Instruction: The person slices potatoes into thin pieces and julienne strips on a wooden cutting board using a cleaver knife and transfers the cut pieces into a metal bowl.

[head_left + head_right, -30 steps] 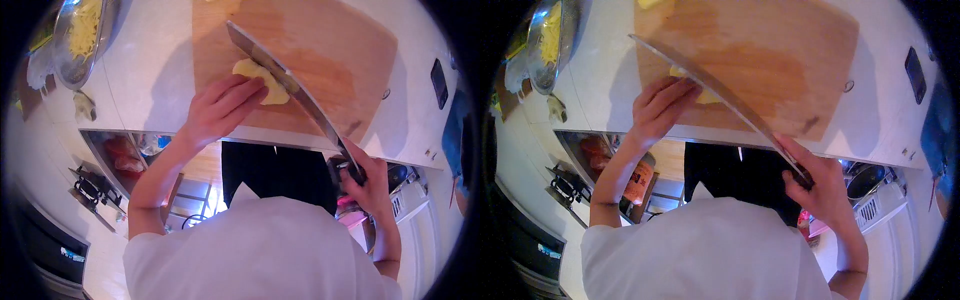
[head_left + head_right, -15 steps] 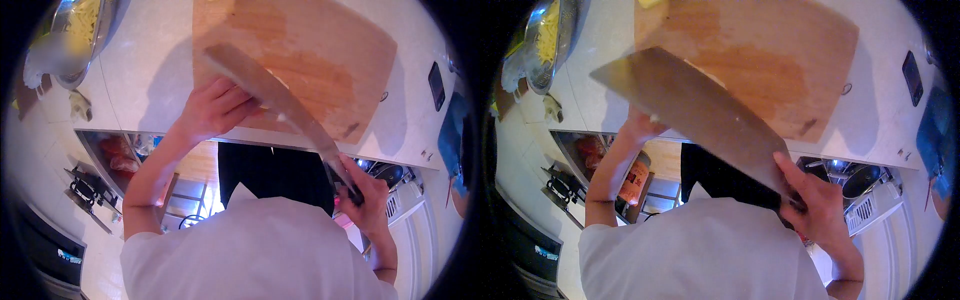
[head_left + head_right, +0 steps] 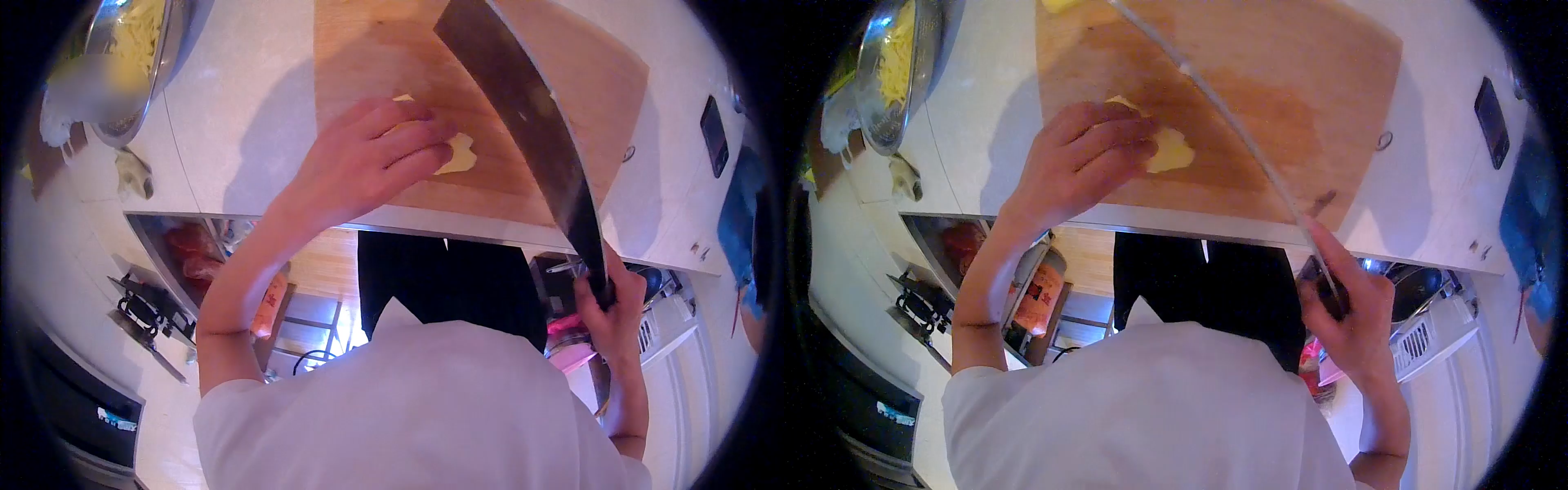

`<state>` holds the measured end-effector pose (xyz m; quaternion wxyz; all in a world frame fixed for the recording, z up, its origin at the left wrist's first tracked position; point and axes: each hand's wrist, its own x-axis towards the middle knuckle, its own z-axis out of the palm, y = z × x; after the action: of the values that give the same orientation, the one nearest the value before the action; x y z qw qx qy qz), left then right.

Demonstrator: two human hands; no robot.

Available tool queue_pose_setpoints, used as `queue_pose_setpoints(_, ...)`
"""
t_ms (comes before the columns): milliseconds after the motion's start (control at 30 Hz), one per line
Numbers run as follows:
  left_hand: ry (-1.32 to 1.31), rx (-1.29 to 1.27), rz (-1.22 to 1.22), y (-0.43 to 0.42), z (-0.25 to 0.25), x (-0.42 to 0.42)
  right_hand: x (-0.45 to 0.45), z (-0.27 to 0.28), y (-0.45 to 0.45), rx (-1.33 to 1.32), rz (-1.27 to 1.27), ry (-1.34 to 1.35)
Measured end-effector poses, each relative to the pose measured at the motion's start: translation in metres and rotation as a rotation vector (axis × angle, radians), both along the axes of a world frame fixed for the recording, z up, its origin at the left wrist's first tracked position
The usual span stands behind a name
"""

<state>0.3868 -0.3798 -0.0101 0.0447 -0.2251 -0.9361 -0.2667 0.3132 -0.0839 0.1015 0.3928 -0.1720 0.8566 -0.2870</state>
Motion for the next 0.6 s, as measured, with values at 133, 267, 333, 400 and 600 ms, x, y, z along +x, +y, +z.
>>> queue_pose_setpoints(133,-0.012,-0.066,-0.013,0.001,0.010,-0.002,0.001,-0.003,0.003,-0.009,0.002,-0.009)
queue_pose_setpoints(267,-0.148,-0.038,0.027,0.003,0.004,-0.004,0.001,-0.002,0.001,-0.002,0.004,-0.018)
queue_pose_setpoints(333,-0.122,-0.023,-0.012,-0.003,-0.004,-0.008,0.000,-0.001,-0.002,-0.010,0.013,-0.008)
queue_pose_setpoints(400,-0.117,-0.016,-0.011,-0.003,-0.004,-0.009,-0.003,-0.002,-0.006,-0.034,0.029,0.027)
queue_pose_setpoints(600,0.233,0.005,0.107,0.009,-0.012,0.021,-0.008,-0.002,-0.007,-0.018,0.050,0.005)
